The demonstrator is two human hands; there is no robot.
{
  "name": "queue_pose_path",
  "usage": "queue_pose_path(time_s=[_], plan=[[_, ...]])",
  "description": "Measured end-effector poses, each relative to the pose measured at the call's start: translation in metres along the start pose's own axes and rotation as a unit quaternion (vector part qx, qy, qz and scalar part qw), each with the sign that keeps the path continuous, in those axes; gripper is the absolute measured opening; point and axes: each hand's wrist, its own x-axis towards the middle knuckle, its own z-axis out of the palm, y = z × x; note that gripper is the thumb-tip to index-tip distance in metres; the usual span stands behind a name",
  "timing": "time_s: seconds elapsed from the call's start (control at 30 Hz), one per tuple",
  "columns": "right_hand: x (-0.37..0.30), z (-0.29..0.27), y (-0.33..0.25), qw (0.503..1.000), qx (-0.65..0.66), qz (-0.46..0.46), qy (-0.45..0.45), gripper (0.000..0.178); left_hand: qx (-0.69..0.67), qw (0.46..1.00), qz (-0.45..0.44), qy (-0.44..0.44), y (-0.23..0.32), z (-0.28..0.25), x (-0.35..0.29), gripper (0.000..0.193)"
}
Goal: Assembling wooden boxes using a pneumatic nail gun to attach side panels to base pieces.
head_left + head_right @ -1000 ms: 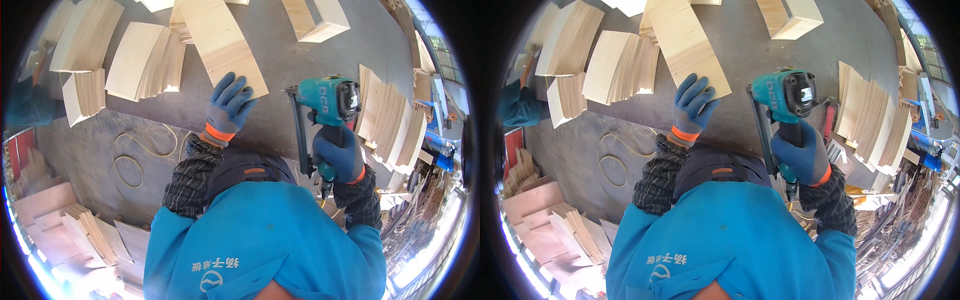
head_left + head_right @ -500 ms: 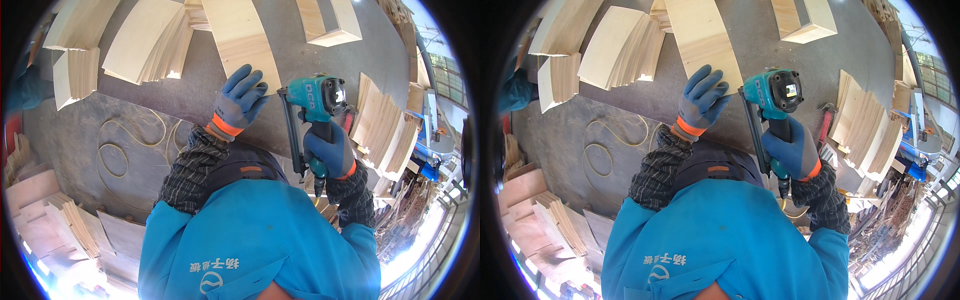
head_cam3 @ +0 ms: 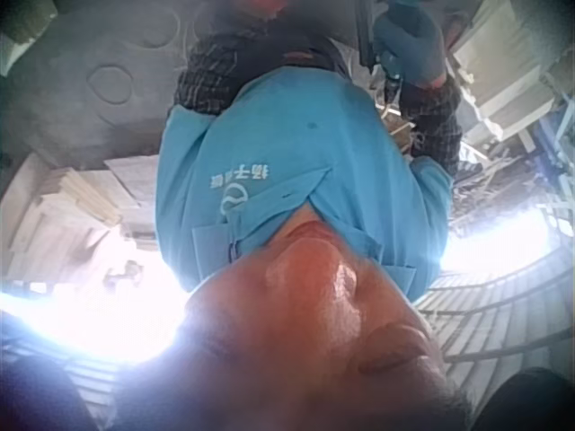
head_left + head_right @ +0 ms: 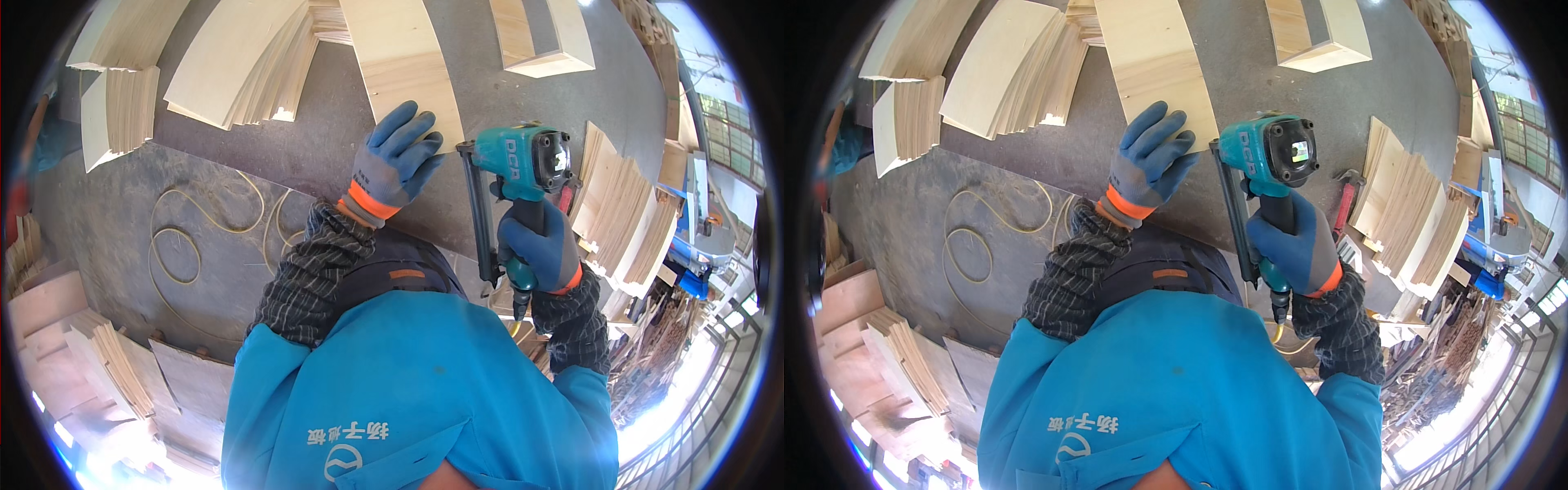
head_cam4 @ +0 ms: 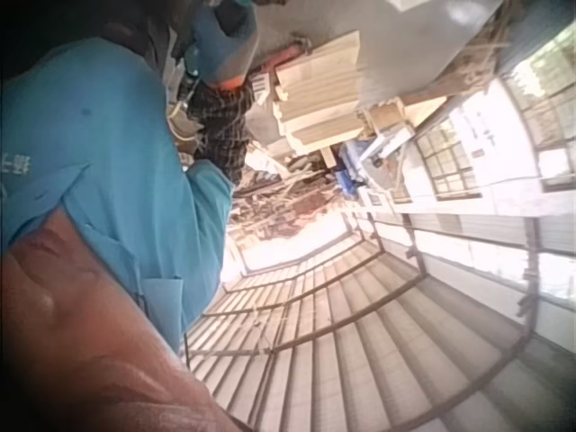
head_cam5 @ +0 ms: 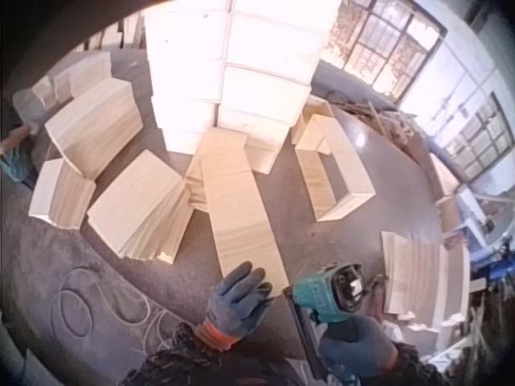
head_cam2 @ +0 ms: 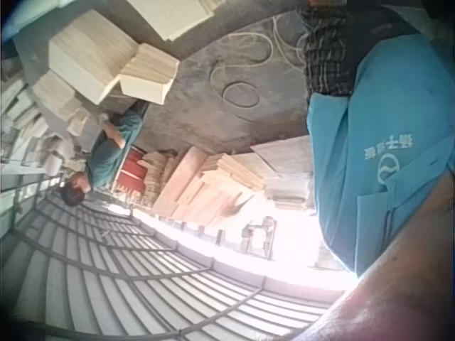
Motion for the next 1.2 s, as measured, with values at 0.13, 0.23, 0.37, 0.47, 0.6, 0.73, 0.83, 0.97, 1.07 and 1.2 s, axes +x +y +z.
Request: queue_pose_path(time_s=[0.13,0.23,0.37,0.47,0.6,0.73,0.83,0.97,1.07,1.2], plan=[[-0.001,0.003,-0.002,1.000,0.002,-0.006,0.001,0.042,0.000,1.000,0.001,0.009,-0.002,0.003,-0.003,0.033],[0.000,0.004,0.002,1.000,0.005,-0.018,0.003,0.043,-0.001,1.000,0.001,0.009,-0.003,0.005,-0.003,0.034],[-0.002,0.003,-0.005,0.999,0.040,-0.021,-0.003,0.047,0.002,1.000,0.004,0.004,-0.004,0.004,-0.004,0.037],[-0.017,0.001,0.004,0.996,0.078,-0.021,0.033,0.047,0.001,1.000,-0.003,-0.014,-0.007,0.001,-0.006,0.042],[-0.025,-0.012,0.009,0.998,0.037,-0.028,0.035,0.048,0.010,0.998,-0.040,-0.046,0.007,-0.025,0.001,0.056],[-0.025,0.005,-0.001,0.996,0.083,-0.034,0.024,0.040,0.027,0.993,-0.114,0.016,0.016,-0.062,-0.010,0.061],[-0.023,0.016,-0.008,0.997,0.074,-0.019,-0.005,0.034,-0.056,0.970,-0.236,0.030,0.013,-0.067,-0.025,0.064],[-0.012,0.032,-0.010,0.998,0.053,0.006,-0.039,0.027,-0.123,0.965,-0.233,-0.010,0.008,-0.054,-0.030,0.056],[-0.002,0.038,-0.002,0.998,0.014,-0.002,-0.054,0.020,-0.098,0.977,-0.191,0.000,0.003,-0.048,-0.033,0.051],[0.000,0.051,-0.008,1.000,-0.014,0.003,-0.025,0.020,-0.075,0.985,-0.155,0.000,-0.002,-0.048,-0.033,0.046]])
